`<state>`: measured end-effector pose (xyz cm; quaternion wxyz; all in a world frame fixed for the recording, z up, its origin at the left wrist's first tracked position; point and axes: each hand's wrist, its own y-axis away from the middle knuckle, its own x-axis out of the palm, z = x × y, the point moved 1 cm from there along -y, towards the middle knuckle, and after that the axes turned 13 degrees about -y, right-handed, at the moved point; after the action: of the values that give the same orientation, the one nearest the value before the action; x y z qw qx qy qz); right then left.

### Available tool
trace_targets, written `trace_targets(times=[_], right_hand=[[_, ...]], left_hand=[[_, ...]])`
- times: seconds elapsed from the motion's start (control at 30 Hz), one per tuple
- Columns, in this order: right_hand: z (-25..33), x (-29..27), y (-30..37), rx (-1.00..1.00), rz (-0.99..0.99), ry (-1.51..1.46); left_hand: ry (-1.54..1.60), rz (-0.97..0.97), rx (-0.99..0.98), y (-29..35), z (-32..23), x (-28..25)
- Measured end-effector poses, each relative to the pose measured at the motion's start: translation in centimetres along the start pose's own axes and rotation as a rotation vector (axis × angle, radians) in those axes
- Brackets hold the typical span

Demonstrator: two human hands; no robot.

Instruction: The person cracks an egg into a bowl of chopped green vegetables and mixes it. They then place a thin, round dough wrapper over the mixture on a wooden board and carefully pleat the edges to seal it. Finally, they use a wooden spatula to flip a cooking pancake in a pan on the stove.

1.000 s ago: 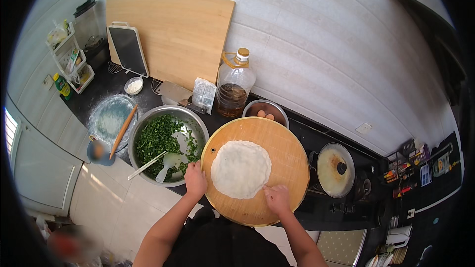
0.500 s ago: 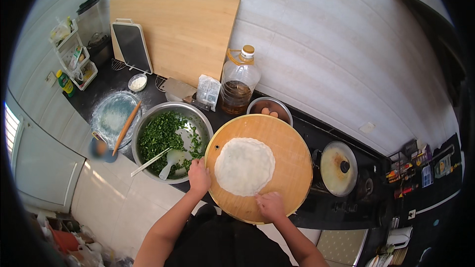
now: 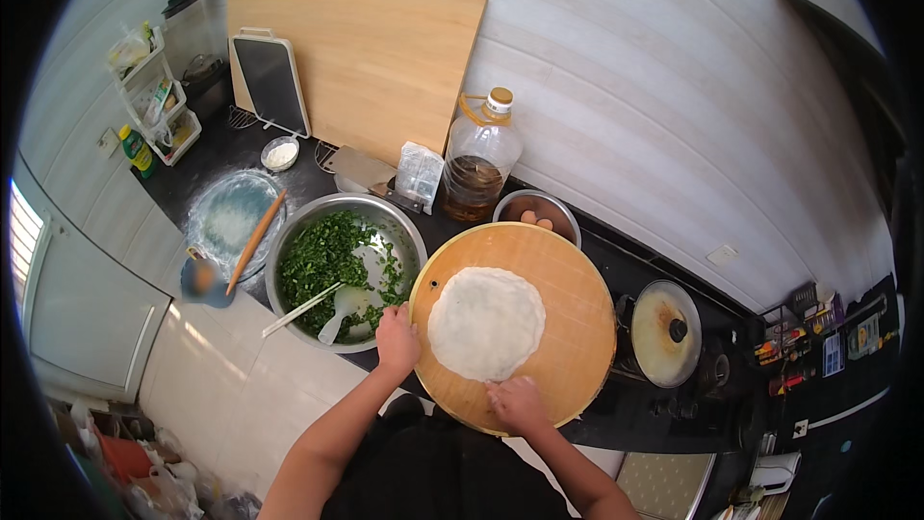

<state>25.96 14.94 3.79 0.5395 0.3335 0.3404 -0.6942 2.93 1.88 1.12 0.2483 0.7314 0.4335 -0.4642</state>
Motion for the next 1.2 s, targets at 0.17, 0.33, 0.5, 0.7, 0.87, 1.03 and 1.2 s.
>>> trace_targets(times=[0.17, 0.33, 0.5, 0.7, 0.87, 1.03, 1.2], right_hand=[[1.0, 0.1, -0.9, -0.068, 0.027, 0.029], [1.6, 0.5, -2.2, -0.126, 0.069, 0.067], [1.5, 1.8, -3.3, -0.189, 0.080, 0.084], [1.9, 2.5, -4.6, -0.203, 0.054, 0.060], [2.7, 2.9, -6.2, -0.236, 0.017, 0.018], [3.5, 2.8, -7.9, -0.253, 0.015, 0.054], [3.8, 3.5, -9.7, -0.231, 0.044, 0.068]], left_hand=[[0.002, -0.010, -0.006, 0.0, -0.1, -0.1], [-0.008, -0.024, -0.001, 0.0, 0.1, 0.2], [0.008, -0.019, -0.007, 0.1, 0.0, 0.2], [0.009, -0.038, -0.015, 0.1, 0.2, 0.5], [0.004, -0.044, -0.004, 0.1, 0.1, 0.4], [0.000, -0.045, 0.002, 0.2, 0.1, 0.4], [0.006, -0.025, -0.010, 0.0, 0.3, 0.4]])
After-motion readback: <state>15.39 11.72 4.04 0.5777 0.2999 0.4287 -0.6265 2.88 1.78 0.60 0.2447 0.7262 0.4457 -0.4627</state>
